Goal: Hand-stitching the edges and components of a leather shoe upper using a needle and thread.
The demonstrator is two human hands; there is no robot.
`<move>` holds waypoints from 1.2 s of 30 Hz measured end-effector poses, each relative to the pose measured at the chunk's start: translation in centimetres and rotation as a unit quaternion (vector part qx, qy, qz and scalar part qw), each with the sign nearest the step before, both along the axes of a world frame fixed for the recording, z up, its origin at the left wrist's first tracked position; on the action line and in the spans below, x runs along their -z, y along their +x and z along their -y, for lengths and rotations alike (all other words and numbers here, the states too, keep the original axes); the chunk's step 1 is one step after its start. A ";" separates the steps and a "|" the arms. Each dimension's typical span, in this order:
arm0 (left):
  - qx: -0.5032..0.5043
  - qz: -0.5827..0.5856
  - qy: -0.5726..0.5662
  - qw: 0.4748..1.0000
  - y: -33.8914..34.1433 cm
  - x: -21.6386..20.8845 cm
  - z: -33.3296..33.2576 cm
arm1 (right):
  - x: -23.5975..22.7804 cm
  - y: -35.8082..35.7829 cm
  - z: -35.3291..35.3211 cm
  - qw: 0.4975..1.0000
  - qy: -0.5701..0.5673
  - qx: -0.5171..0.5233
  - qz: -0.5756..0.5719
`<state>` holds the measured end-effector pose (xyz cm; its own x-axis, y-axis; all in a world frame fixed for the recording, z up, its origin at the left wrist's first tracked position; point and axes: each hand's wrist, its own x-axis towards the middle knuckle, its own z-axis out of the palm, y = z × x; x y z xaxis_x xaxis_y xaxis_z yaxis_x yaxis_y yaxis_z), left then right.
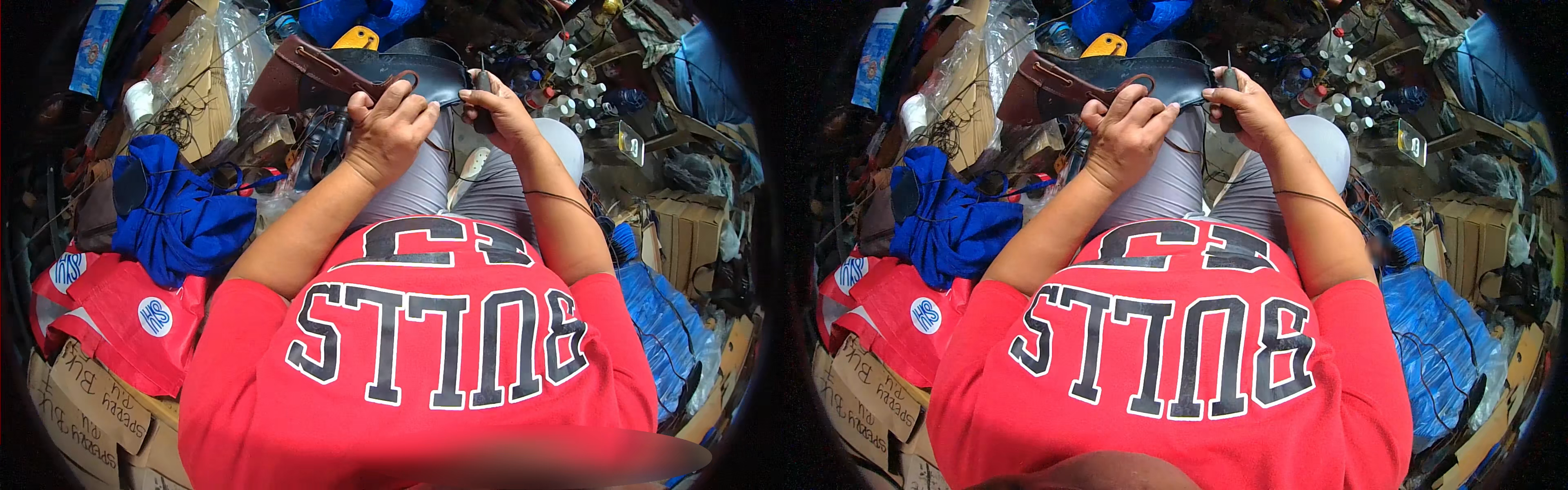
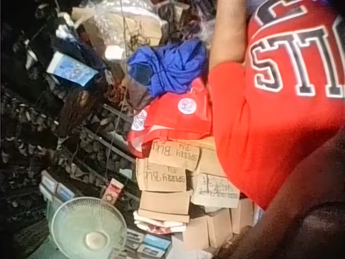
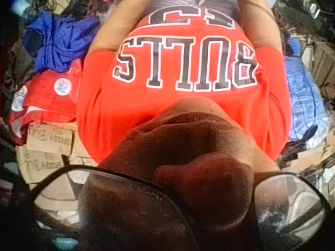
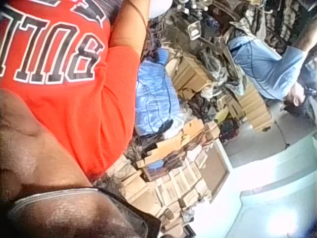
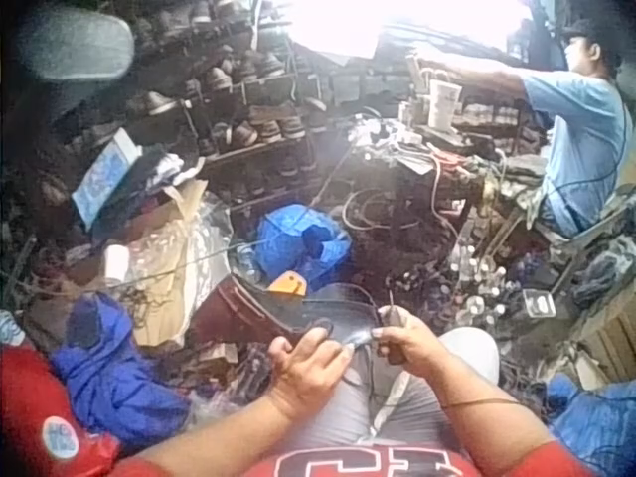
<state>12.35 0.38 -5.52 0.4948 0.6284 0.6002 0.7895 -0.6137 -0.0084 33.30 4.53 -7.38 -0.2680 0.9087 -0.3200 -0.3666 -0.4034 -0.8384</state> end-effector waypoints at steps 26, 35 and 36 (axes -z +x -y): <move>0.010 -0.125 0.044 0.991 0.6 0.0 0.9 | -8.2 -0.3 4.7 0.824 0.179 -0.150 0.516; 0.015 -0.122 0.046 0.991 0.7 0.0 0.8 | -8.6 -0.5 3.7 0.836 0.133 -0.180 0.502; 0.015 -0.122 0.045 0.991 0.7 0.0 0.8 | -8.9 -0.5 3.5 0.836 0.105 -0.195 0.503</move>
<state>13.09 -0.43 -5.49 0.6501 0.5601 0.5135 0.7386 -0.6246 -0.2536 32.77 1.08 1.51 -0.2484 0.8796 -0.4056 0.6902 -0.1331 -0.7113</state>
